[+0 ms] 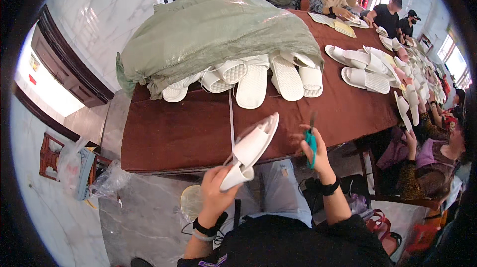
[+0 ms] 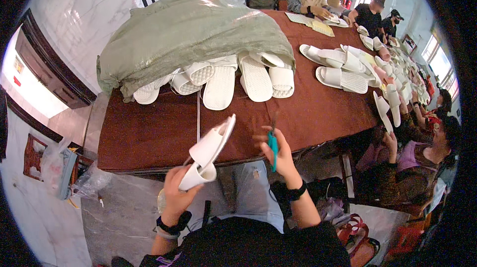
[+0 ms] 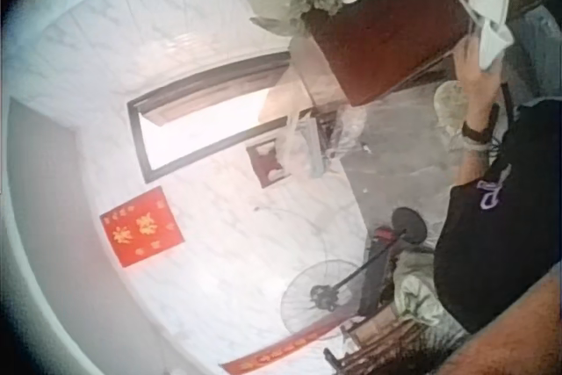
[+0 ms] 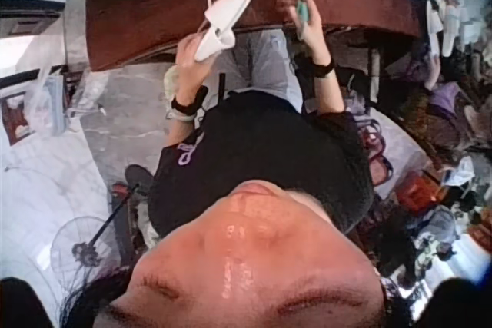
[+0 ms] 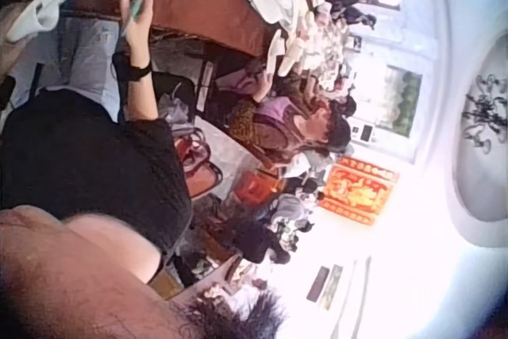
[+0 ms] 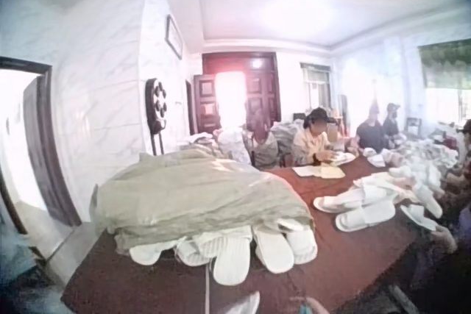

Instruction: Trimming excess manufacturing threads from white foam clogs or shoes using scissors.

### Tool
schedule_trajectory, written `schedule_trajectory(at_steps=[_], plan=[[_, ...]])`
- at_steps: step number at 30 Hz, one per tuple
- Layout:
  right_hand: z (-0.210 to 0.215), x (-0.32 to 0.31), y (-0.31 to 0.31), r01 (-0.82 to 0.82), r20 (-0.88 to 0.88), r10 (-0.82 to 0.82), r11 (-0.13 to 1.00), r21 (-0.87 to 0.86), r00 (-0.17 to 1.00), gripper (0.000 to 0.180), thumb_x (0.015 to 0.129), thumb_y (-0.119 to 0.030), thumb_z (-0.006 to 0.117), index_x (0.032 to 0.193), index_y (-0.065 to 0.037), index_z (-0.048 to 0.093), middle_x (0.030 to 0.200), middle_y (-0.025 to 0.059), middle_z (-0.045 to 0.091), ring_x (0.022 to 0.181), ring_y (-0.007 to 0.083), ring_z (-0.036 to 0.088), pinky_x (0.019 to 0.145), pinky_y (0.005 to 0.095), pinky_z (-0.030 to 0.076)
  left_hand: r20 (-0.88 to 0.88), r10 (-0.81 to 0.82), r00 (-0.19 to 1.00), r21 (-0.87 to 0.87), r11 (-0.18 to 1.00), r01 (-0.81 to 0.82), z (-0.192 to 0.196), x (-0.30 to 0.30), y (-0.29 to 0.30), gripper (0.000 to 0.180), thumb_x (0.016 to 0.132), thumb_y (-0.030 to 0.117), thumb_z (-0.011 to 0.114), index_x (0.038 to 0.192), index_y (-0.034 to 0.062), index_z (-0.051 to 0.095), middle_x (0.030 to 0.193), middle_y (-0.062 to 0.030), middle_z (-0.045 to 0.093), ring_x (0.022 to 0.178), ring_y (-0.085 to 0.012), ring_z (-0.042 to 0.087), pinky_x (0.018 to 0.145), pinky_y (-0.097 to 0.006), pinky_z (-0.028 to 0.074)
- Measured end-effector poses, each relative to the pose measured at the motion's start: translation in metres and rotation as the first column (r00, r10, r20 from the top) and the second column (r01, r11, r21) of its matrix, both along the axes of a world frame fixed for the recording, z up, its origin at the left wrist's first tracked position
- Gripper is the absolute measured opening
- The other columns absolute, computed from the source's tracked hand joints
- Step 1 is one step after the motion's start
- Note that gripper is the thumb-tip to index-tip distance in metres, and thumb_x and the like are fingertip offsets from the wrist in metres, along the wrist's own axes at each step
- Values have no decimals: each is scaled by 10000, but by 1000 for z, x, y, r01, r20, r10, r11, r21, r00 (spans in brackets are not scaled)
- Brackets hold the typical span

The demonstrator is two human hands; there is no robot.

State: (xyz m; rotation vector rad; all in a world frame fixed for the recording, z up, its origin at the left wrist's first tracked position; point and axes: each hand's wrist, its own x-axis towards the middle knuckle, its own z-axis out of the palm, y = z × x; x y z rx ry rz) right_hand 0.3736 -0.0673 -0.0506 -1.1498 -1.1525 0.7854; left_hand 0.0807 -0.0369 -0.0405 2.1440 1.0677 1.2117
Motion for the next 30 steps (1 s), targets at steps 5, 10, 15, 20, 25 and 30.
schedule_trajectory(at_steps=[5, 10, 15, 20, 25, 30], plan=[[9, -13, -33, -447, -234, 413, 887, -114, 880, 619, 917, -516, 454, 1228, 17, 421, 792, 94, 596, 696, 169, 570, 622, 287, 449, -368, 208, 906, 404, 913, -46, 11, -1, 16, 431, 665, 72, 618, 1096, 89, 631, 1013, -79, 565, 919, -267, 532, 818, -387, 427], [11, -64, -42, -749, -462, 617, 638, -180, 637, 749, 871, -633, 421, 1241, 18, 426, 930, 88, 577, 854, 190, 612, 732, 279, 462, -532, 132, 837, 378, 921, 95, -4, 5, 16, 420, 721, 75, 566, 1138, 63, 608, 1094, -59, 585, 949, -250, 524, 841, -384, 424], [-1, -72, -32, -736, -404, 616, 572, -363, 677, 636, 926, -583, 347, 1250, -45, 452, 849, 37, 555, 767, 138, 601, 649, 244, 428, -545, 122, 830, 376, 920, 112, -2, 9, 13, 424, 740, 78, 548, 1160, 40, 596, 1174, -52, 588, 971, -240, 525, 851, -381, 424], [4, -66, -24, -716, -358, 624, 549, -431, 694, 610, 934, -564, 357, 1211, -39, 498, 790, 22, 546, 648, 125, 574, 581, 234, 407, -575, 10, 818, 341, 912, 228, -3, 6, 6, 426, 736, 68, 565, 1160, 50, 599, 1223, -35, 577, 1010, -240, 526, 869, -394, 407], [-1, -57, -26, -712, -259, 685, 538, -451, 681, 574, 939, -523, 407, 1180, -16, 530, 694, 19, 527, 593, 119, 561, 542, 235, 424, -580, 12, 815, 377, 890, 256, -8, 7, 2, 409, 751, 77, 561, 1157, 64, 608, 1220, -17, 585, 1000, -221, 539, 859, -379, 410], [3, -50, -26, -705, -242, 689, 535, -466, 683, 539, 937, -489, 447, 1155, -7, 547, 673, 17, 526, 591, 104, 557, 523, 228, 425, -584, 26, 812, 420, 865, 274, -8, 7, 4, 416, 768, 85, 513, 1175, 74, 600, 1246, -12, 570, 1006, -208, 553, 848, -357, 429]])
